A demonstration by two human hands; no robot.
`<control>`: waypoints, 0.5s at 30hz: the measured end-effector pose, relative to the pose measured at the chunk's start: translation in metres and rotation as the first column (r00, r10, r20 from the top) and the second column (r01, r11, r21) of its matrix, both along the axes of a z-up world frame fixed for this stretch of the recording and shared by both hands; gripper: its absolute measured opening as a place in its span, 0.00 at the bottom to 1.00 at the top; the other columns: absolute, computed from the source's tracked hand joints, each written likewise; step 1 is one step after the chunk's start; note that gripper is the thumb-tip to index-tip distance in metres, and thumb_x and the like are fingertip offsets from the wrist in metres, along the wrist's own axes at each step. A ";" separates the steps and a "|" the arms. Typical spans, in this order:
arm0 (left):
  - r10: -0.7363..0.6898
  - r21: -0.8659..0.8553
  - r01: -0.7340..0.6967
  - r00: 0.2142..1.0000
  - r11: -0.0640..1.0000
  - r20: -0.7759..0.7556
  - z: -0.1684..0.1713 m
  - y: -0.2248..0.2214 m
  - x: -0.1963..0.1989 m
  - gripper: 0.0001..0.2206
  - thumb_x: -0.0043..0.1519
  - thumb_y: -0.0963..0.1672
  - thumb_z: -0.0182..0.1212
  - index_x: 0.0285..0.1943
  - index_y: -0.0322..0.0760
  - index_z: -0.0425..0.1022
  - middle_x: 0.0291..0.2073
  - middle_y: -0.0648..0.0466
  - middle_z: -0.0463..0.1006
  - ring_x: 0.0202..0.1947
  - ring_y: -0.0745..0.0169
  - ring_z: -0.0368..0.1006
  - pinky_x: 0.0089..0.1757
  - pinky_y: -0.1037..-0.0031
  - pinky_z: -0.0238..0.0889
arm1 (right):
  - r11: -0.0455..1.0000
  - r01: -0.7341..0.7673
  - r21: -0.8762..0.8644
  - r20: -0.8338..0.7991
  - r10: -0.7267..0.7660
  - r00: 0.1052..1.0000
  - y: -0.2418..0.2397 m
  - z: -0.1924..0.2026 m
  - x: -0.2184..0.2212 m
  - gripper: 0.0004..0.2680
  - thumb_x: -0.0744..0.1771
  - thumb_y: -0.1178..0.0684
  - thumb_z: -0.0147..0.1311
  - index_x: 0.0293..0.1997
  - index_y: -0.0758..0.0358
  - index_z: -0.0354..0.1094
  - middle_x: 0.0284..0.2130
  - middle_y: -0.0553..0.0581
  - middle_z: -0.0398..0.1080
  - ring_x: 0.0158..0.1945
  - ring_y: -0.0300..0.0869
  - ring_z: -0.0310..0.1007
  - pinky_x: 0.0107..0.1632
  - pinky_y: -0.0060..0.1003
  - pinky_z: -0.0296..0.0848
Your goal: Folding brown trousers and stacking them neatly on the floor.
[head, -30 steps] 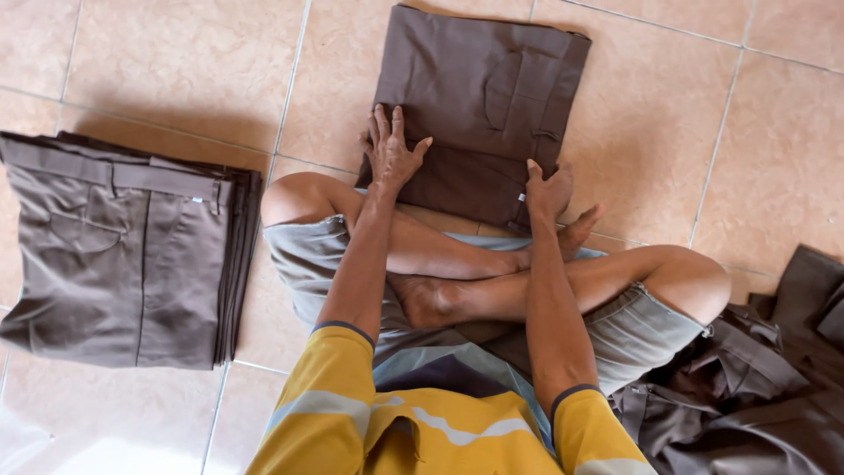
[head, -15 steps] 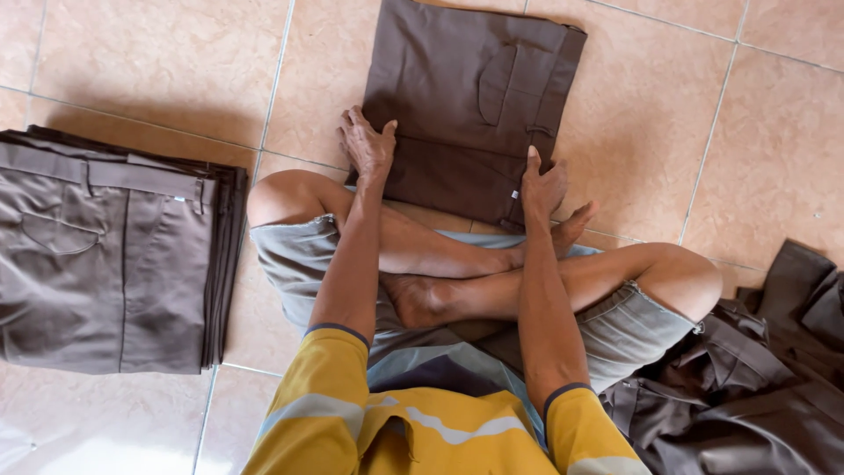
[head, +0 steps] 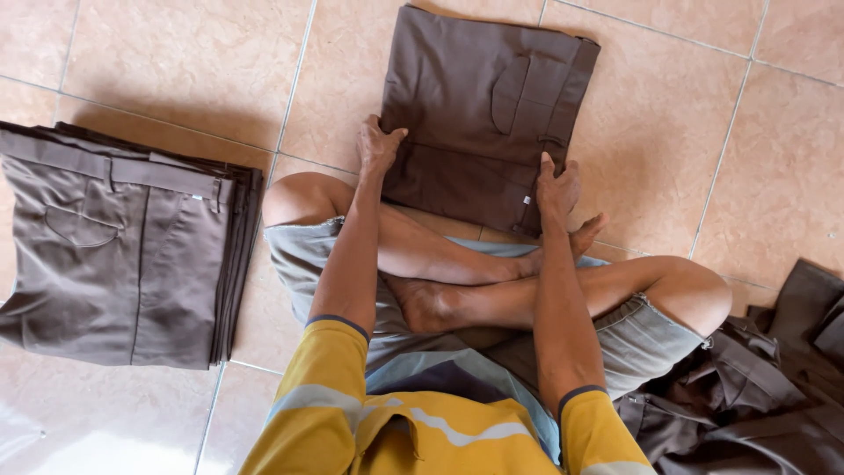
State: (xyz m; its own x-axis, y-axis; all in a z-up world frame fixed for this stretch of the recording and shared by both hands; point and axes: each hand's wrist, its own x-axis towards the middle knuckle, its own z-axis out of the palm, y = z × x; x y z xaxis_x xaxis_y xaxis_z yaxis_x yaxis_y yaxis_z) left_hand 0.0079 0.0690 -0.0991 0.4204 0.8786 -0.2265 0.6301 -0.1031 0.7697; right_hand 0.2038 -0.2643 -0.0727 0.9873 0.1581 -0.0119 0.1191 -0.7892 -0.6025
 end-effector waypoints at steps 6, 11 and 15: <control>0.015 -0.008 -0.015 1.000 1.000 0.000 0.063 -0.026 0.001 0.27 0.54 0.49 0.71 0.62 0.38 0.76 0.53 0.36 0.80 0.57 0.32 0.75 0.57 0.52 0.68 | 0.990 -0.103 0.100 0.078 0.096 0.992 0.004 0.025 0.016 0.14 0.70 0.41 0.54 0.48 0.64 0.68 0.42 0.75 0.73 0.50 0.71 0.73 0.52 0.63 0.72; 0.124 -0.041 -0.118 0.974 0.992 0.188 0.113 -0.038 -0.014 0.26 0.56 0.50 0.68 0.63 0.37 0.76 0.53 0.36 0.80 0.56 0.34 0.75 0.57 0.52 0.68 | 0.958 -0.275 0.083 0.300 0.239 0.924 0.025 0.055 0.045 0.08 0.69 0.45 0.59 0.40 0.56 0.73 0.30 0.66 0.73 0.37 0.62 0.77 0.37 0.52 0.74; 0.208 -0.028 -0.209 0.927 0.977 0.313 0.181 -0.032 -0.053 0.26 0.56 0.49 0.68 0.62 0.35 0.77 0.51 0.34 0.81 0.55 0.34 0.76 0.56 0.50 0.69 | 0.896 -0.438 0.077 0.330 0.392 0.859 0.060 0.116 0.044 0.07 0.70 0.46 0.61 0.42 0.56 0.74 0.30 0.65 0.73 0.36 0.61 0.77 0.37 0.52 0.73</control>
State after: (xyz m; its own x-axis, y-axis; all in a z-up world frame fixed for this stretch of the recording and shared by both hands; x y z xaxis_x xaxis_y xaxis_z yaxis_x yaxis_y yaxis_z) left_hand -0.0456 0.0370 0.0820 0.2764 0.9549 -0.1084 0.3657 -0.0002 0.9307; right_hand 0.2477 -0.2039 0.0432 0.7819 0.5311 0.3266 0.6080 -0.5334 -0.5881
